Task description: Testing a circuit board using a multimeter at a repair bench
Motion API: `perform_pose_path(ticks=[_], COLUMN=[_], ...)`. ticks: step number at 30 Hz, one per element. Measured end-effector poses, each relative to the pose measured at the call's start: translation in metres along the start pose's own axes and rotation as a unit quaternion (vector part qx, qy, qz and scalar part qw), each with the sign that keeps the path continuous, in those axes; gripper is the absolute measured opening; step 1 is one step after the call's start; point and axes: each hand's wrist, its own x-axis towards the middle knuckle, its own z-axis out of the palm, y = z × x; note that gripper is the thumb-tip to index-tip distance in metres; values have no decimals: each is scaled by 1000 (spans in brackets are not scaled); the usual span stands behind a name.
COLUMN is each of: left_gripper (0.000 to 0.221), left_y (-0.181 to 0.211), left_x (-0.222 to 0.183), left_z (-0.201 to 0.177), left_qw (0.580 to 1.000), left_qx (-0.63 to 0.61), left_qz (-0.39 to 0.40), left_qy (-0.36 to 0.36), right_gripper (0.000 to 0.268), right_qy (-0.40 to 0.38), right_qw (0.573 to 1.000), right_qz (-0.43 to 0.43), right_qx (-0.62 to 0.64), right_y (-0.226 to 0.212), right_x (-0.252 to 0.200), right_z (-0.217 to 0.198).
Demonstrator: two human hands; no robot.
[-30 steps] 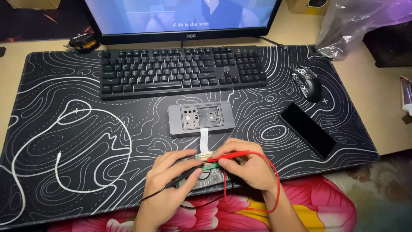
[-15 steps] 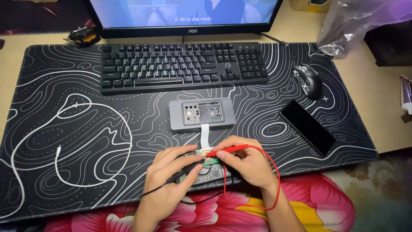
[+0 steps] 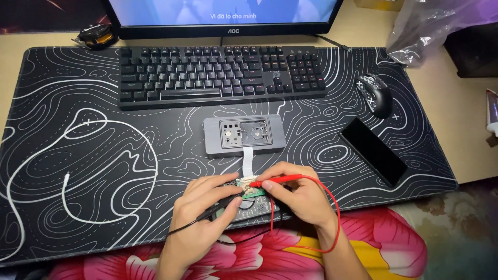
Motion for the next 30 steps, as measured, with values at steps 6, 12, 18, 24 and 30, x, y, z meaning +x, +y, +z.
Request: perform_pose_path(ticks=[6,12,18,24,30], left_gripper=[16,15,14,14,13], left_y=[2,5,2,4,3], left_x=[1,2,0,2,1], left_z=[0,-1,-1,-1,-1], left_qw=[1000,1000,999,1000,1000], left_qx=[0,-12,-20,-4,-10], left_qz=[-5,-6,-27,8,-8], left_qy=[-3,-1,-2,-1,2], right_gripper=[14,14,14,14,15], right_qy=[11,3,10,5,10], right_qw=[1000,1000,1000,1000,1000], right_qz=[27,-12,-4,-8,-3], right_qx=[5,-19,-15,-17,-10], right_y=[11,1,7,5,7], right_x=[-4,-1,-3,-2,-3], right_z=[0,0,0,0,0])
